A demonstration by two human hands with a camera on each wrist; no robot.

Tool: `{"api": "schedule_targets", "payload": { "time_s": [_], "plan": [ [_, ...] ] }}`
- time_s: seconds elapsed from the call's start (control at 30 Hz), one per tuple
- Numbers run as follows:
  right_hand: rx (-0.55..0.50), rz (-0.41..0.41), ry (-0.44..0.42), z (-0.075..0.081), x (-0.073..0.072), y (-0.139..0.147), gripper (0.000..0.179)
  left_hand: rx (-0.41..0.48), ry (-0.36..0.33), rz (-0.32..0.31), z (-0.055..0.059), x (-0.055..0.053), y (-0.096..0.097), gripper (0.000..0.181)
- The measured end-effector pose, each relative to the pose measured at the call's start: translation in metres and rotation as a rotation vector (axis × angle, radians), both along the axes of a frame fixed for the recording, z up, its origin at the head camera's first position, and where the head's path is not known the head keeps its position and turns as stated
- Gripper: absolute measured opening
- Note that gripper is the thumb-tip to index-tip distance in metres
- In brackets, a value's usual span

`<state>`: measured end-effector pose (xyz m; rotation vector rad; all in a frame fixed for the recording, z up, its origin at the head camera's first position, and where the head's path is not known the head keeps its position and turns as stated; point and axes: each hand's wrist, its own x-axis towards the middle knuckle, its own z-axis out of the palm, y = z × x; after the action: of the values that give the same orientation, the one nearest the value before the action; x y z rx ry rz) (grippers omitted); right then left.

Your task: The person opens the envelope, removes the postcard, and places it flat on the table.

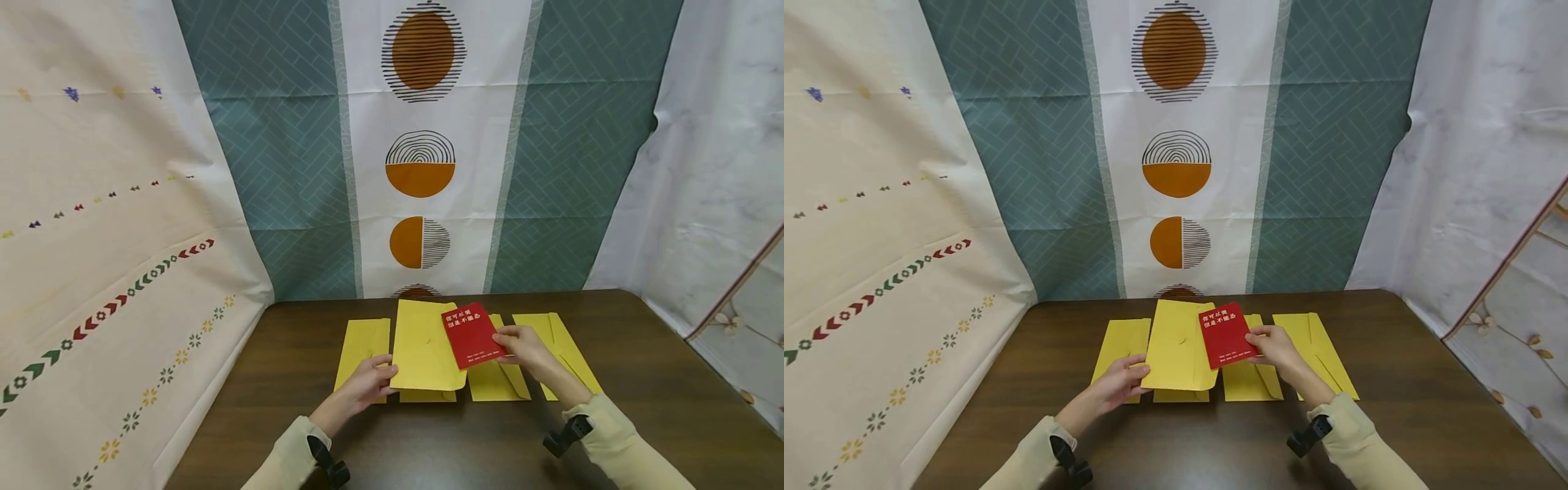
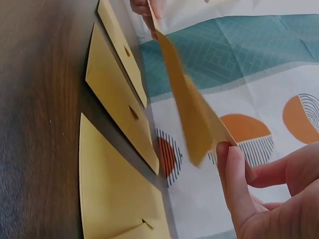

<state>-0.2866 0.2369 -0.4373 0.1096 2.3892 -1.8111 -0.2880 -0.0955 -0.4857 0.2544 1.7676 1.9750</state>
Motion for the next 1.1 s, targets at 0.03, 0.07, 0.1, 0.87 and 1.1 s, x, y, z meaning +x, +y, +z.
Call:
{"api": "schedule_targets", "payload": {
  "time_s": [0.03, 0.07, 0.1, 0.87, 1.1],
  "plan": [
    [0.000, 0.000, 0.000, 0.000, 0.000, 0.001, 0.047, 0.007, -0.006, 0.010, 0.001, 0.000, -0.001, 0.056],
    [0.000, -0.007, -0.001, 0.000, 0.000, 0.003, 0.046, 0.012, -0.007, 0.018, 0.002, 0.000, -0.003, 0.056],
    [-0.003, -0.015, -0.005, 0.000, 0.000, 0.004, 0.045, 0.018, -0.011, 0.025, 0.002, 0.000, -0.004, 0.055],
    [-0.048, -0.042, -0.002, 0.007, 0.005, 0.013, 0.050, 0.015, -0.028, 0.096, -0.001, -0.001, -0.023, 0.053],
    [-0.035, -0.031, 0.008, 0.006, 0.005, 0.016, 0.049, 0.028, -0.036, 0.127, -0.002, -0.004, -0.029, 0.051]
  ]
}}
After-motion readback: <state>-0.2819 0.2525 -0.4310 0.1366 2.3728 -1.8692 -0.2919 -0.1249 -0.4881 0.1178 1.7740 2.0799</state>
